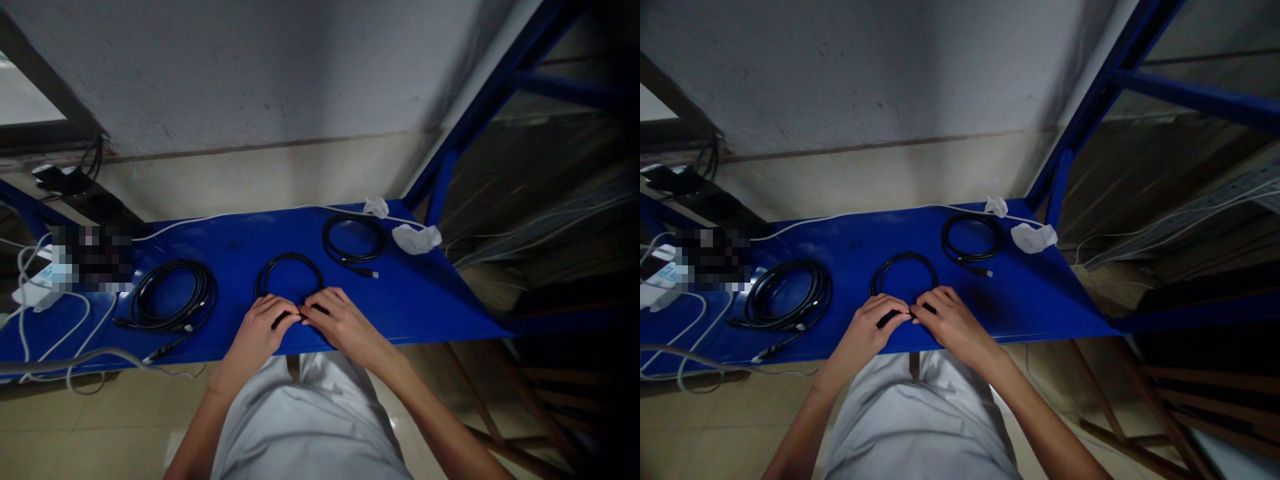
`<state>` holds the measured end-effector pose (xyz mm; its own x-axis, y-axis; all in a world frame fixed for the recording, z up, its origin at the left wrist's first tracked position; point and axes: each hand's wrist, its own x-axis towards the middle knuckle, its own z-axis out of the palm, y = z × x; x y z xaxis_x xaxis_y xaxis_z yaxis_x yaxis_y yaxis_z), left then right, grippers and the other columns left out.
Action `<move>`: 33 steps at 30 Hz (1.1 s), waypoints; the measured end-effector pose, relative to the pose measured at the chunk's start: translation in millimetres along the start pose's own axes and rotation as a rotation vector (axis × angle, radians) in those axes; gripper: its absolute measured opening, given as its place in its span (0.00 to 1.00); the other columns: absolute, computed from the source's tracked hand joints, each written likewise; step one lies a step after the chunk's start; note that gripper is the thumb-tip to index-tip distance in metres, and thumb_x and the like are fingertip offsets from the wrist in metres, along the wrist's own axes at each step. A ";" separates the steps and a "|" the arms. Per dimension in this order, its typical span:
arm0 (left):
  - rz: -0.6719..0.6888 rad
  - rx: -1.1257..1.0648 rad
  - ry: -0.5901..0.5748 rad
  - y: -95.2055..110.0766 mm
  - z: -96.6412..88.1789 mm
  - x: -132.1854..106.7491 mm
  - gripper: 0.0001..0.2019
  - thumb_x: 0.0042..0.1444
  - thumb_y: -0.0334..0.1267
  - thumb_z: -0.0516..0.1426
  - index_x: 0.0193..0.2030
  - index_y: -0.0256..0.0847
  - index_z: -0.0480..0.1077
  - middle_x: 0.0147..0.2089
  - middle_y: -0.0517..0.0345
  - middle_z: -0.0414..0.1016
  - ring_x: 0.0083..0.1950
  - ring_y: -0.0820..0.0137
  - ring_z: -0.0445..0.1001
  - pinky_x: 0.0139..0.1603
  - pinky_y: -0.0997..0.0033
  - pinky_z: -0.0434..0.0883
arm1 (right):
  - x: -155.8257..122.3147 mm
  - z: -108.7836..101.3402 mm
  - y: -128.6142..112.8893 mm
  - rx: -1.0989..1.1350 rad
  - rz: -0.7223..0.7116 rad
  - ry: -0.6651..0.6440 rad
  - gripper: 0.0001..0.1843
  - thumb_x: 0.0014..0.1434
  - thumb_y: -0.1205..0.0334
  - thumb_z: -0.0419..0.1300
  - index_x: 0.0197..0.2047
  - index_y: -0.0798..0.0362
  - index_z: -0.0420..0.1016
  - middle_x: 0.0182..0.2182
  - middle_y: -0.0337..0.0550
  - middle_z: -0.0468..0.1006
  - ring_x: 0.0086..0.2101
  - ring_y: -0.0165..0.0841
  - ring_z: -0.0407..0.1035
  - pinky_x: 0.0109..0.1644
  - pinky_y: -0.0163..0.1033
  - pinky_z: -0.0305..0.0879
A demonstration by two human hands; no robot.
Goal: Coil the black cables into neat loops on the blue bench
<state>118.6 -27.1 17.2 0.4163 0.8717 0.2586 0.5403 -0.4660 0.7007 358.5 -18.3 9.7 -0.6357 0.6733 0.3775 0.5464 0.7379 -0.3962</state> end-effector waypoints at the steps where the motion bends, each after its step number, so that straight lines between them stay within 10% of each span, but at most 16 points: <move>1: 0.007 0.021 -0.005 0.5 -0.7 -1.6 0.04 0.75 0.38 0.60 0.47 0.45 0.78 0.47 0.56 0.85 0.50 0.63 0.81 0.58 0.57 0.73 | 1.9 0.0 -0.7 -0.022 -0.017 -0.009 0.11 0.78 0.64 0.57 0.55 0.48 0.80 0.49 0.49 0.82 0.49 0.42 0.75 0.57 0.53 0.70; 12: 0.104 0.194 -0.070 2.8 -42.2 -20.1 0.07 0.79 0.35 0.52 0.50 0.45 0.72 0.50 0.55 0.80 0.55 0.62 0.77 0.61 0.57 0.72 | 39.5 -8.9 -21.3 -0.084 -0.212 -0.013 0.16 0.80 0.66 0.52 0.52 0.49 0.82 0.48 0.51 0.82 0.47 0.43 0.73 0.50 0.50 0.69; 17: 0.150 0.275 0.099 -6.3 -82.9 -27.3 0.06 0.78 0.36 0.54 0.49 0.47 0.72 0.52 0.54 0.81 0.55 0.63 0.79 0.60 0.59 0.75 | 90.3 -11.7 -32.1 -0.054 -0.305 -0.010 0.18 0.81 0.65 0.50 0.52 0.47 0.82 0.51 0.49 0.82 0.50 0.41 0.72 0.54 0.49 0.67; 26: -0.130 0.442 0.186 -66.2 -177.0 -66.7 0.14 0.73 0.57 0.57 0.46 0.54 0.76 0.48 0.68 0.85 0.51 0.60 0.83 0.60 0.51 0.77 | 192.7 84.3 -66.4 -0.263 -0.473 -0.029 0.14 0.82 0.65 0.50 0.53 0.52 0.78 0.53 0.46 0.80 0.50 0.40 0.70 0.54 0.46 0.65; 33: -0.372 0.426 0.072 -90.4 -202.6 -91.5 0.18 0.67 0.63 0.59 0.45 0.54 0.80 0.40 0.71 0.86 0.37 0.66 0.82 0.43 0.65 0.77 | 208.3 126.8 -86.9 -0.130 -0.448 -0.149 0.13 0.82 0.59 0.52 0.54 0.52 0.77 0.56 0.48 0.79 0.53 0.39 0.72 0.55 0.45 0.66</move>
<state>-116.6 -33.9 64.9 0.0983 0.9900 0.1008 0.8943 -0.1323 0.4276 109.4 52.0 16.6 -0.8898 0.2815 0.3591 0.2588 0.9595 -0.1108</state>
